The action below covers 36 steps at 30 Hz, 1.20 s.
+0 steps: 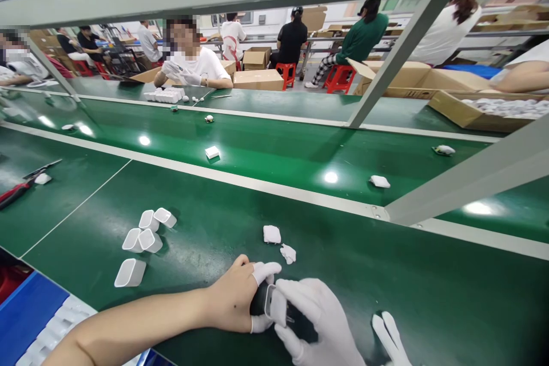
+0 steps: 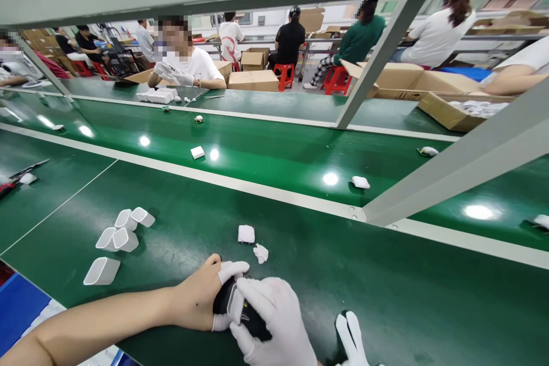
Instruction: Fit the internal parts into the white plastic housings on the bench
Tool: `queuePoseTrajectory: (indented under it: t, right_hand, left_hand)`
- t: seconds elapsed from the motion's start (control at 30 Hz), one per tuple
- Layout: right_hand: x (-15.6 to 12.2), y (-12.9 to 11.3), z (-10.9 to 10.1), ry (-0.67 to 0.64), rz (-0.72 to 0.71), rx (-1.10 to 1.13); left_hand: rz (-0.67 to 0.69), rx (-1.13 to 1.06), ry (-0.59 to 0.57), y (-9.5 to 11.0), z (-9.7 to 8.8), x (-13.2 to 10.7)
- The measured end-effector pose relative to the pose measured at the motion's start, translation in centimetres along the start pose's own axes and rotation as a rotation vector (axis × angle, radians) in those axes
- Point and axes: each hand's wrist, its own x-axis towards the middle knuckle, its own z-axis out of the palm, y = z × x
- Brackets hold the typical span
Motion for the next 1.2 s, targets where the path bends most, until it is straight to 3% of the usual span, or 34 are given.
queuePoseTrajectory:
  t: [0.53,0.87,1.0,1.07,1.2]
  right_hand:
    - [-0.5,0.2,1.0,-0.125,0.013,-0.124]
    - [0.1,0.1,0.4,-0.042,-0.021,-0.172]
    - [0.1,-0.2,-0.5,0.055,-0.17,-0.254]
    - [0.3,-0.4,-0.8,0.023,-0.261,-0.292]
    - [0.6,-0.7,-0.3,-0.05,-0.215,-0.247]
  left_hand:
    - [-0.071,0.01,0.0,-0.2,0.1,0.0]
    - [-0.118,-0.012,0.013,0.2,-0.1,0.1]
    - [-0.101,-0.024,0.024,0.4,-0.2,0.2]
    - [-0.085,-0.02,0.031,0.4,-0.2,0.2]
    - [-0.084,-0.019,0.033,0.3,-0.2,0.3]
